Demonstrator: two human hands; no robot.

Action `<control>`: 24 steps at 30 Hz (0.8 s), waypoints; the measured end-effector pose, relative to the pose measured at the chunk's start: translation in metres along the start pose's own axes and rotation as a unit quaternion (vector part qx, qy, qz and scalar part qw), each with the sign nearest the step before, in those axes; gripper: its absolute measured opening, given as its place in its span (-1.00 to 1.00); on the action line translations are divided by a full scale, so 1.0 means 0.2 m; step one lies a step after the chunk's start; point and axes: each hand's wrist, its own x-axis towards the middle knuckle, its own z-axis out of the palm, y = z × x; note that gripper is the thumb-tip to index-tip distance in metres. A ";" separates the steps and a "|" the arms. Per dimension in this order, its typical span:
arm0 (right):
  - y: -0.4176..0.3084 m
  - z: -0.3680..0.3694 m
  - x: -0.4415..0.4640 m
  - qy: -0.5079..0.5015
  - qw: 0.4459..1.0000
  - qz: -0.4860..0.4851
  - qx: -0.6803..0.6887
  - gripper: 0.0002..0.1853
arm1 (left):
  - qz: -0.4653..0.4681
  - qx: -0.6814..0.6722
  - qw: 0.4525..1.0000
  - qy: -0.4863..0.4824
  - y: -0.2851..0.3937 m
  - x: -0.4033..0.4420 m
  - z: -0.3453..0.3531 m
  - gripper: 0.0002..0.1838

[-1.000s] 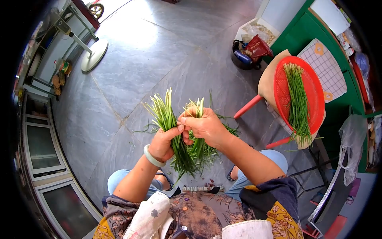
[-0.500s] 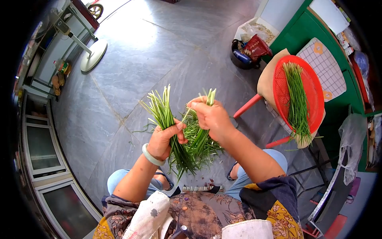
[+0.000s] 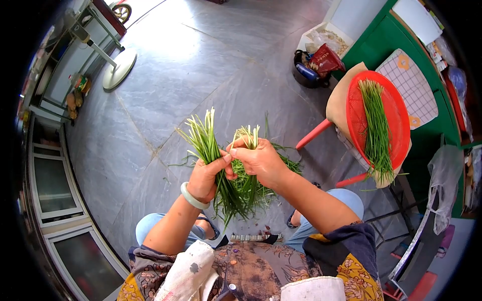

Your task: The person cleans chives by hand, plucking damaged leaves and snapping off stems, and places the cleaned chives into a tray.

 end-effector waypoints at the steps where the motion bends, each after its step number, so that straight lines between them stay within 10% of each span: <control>1: 0.00 0.00 0.00 0.005 1.000 0.004 0.011 -0.92 | 0.003 0.009 1.000 0.000 0.00 0.00 0.00 -0.92; 24: -0.01 0.00 -0.01 0.029 0.999 -0.030 -0.030 -0.91 | 0.009 0.014 1.000 0.022 -0.02 0.01 0.00 -0.93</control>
